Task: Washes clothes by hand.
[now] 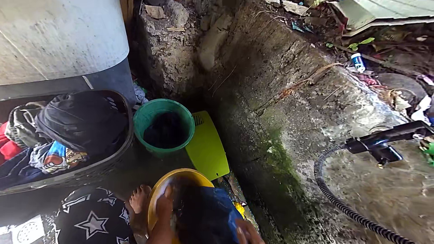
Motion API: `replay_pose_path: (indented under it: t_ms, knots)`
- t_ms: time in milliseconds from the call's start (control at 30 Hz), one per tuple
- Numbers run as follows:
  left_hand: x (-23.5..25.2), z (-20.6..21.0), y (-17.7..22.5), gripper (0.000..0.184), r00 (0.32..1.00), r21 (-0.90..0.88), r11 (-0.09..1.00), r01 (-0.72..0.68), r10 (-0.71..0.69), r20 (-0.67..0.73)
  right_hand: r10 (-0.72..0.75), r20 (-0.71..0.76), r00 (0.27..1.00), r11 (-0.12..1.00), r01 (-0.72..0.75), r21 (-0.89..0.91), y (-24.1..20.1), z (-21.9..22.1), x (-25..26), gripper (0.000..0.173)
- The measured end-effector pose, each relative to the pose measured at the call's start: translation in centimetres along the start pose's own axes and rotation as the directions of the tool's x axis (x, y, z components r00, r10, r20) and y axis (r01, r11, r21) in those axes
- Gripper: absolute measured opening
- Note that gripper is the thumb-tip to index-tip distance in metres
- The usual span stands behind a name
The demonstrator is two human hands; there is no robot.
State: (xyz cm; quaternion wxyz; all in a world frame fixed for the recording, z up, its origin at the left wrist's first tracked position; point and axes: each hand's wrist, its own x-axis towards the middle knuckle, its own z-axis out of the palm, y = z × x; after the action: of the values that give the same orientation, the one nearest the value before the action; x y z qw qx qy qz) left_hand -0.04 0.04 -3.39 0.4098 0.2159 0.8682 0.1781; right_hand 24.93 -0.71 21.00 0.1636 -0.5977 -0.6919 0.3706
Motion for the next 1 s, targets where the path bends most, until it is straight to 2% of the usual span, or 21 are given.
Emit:
replay_pose_path:
  t_ms: [33,100,167,200,233,267,333,400,433,467,533,567,600,633,700,733,800,833,900,967,1000]
  knots:
    - [-1.2,-0.4,-0.8,0.047,0.999,-0.029,0.999,0.019,-0.018,0.048,0.036,-0.07,0.997,0.995,-0.042,-0.09,0.4,1.5,1.6,0.048]
    - [-3.8,-3.0,-0.9,0.052,0.955,0.067,0.997,0.028,-0.046,0.293,0.144,-0.104,0.984,0.952,-0.166,-0.255,1.7,5.0,4.7,0.067]
    - [-1.6,-1.4,0.4,0.052,0.978,0.095,0.995,0.031,-0.05,0.204,0.242,-0.163,0.957,0.9,-0.283,-0.331,3.3,8.2,6.6,0.065]
    - [-0.8,-0.7,1.3,0.053,0.995,0.0,1.0,-0.016,0.016,0.096,0.262,-0.199,0.944,0.887,-0.317,-0.336,4.2,9.1,7.1,0.06]
    - [-0.9,-0.6,2.5,0.054,0.993,-0.191,0.975,-0.117,0.114,-0.025,0.263,-0.222,0.939,0.891,-0.325,-0.317,5.0,9.7,7.5,0.055]
    - [-2.1,-1.0,4.1,0.048,0.966,-0.348,0.901,-0.259,0.236,-0.108,0.251,-0.231,0.94,0.903,-0.314,-0.293,5.5,9.8,7.8,0.053]
    - [-6.6,-1.6,7.1,0.03,0.864,-0.585,0.651,-0.484,0.461,-0.202,0.217,-0.226,0.95,0.933,-0.27,-0.237,5.8,9.7,7.9,0.051]
    - [-11.2,-1.0,9.3,0.026,0.72,-0.701,0.4,-0.591,0.653,-0.234,0.178,-0.211,0.961,0.955,-0.22,-0.199,6.7,9.9,7.8,0.049]
    - [-12.5,-0.5,9.9,0.03,0.679,-0.685,0.403,-0.607,0.711,-0.184,0.167,-0.189,0.968,0.96,-0.203,-0.191,7.2,9.9,7.8,0.048]
    - [-12.3,0.4,10.0,0.036,0.671,-0.615,0.477,-0.628,0.732,-0.118,0.143,-0.183,0.973,0.967,-0.176,-0.182,7.6,9.9,7.7,0.049]
    - [-9.4,0.7,9.4,0.035,0.798,-0.409,0.757,-0.509,0.593,0.104,0.133,-0.197,0.971,0.977,-0.162,-0.139,7.1,9.6,7.3,0.049]
    - [-7.4,-0.2,9.0,0.041,0.852,-0.218,0.872,-0.438,0.48,0.208,0.137,-0.216,0.967,0.978,-0.166,-0.125,6.8,9.6,7.3,0.051]
    - [-5.6,-1.0,8.5,0.046,0.873,-0.055,0.91,-0.411,0.411,0.263,0.132,-0.234,0.963,0.979,-0.163,-0.119,6.6,9.6,7.4,0.051]
    - [-5.2,-2.0,9.0,0.047,0.89,-0.012,0.924,-0.381,0.37,0.266,0.122,-0.246,0.962,0.98,-0.155,-0.121,6.5,9.4,7.7,0.05]
    - [-8.0,-3.9,11.1,0.043,0.912,-0.191,0.93,-0.313,0.35,0.214,0.122,-0.252,0.96,0.98,-0.157,-0.125,6.5,9.6,7.8,0.049]
    - [-9.9,-3.7,11.7,0.037,0.892,-0.322,0.877,-0.356,0.421,0.162,0.124,-0.251,0.96,0.98,-0.159,-0.123,6.5,9.7,7.8,0.049]
    - [-10.6,0.4,10.3,0.033,0.78,-0.459,0.689,-0.561,0.625,-0.014,0.147,-0.236,0.961,0.978,-0.177,-0.111,6.7,9.8,7.8,0.049]
    - [-9.0,3.0,8.2,0.036,0.757,-0.437,0.676,-0.593,0.654,-0.016,0.168,-0.224,0.96,0.975,-0.195,-0.104,6.8,9.8,7.6,0.05]
    - [-4.0,4.6,5.2,0.046,0.862,-0.119,0.886,-0.449,0.464,0.203,0.184,-0.22,0.958,0.969,-0.215,-0.124,6.7,9.8,7.8,0.05]
    - [-0.9,3.4,5.9,0.055,0.921,0.171,0.949,-0.266,0.198,0.335,0.197,-0.221,0.955,0.966,-0.228,-0.125,6.7,9.8,7.9,0.05]
    - [-1.2,2.4,7.1,0.057,0.925,0.183,0.955,-0.235,0.161,0.344,0.198,-0.227,0.954,0.966,-0.229,-0.122,6.8,9.9,7.9,0.05]
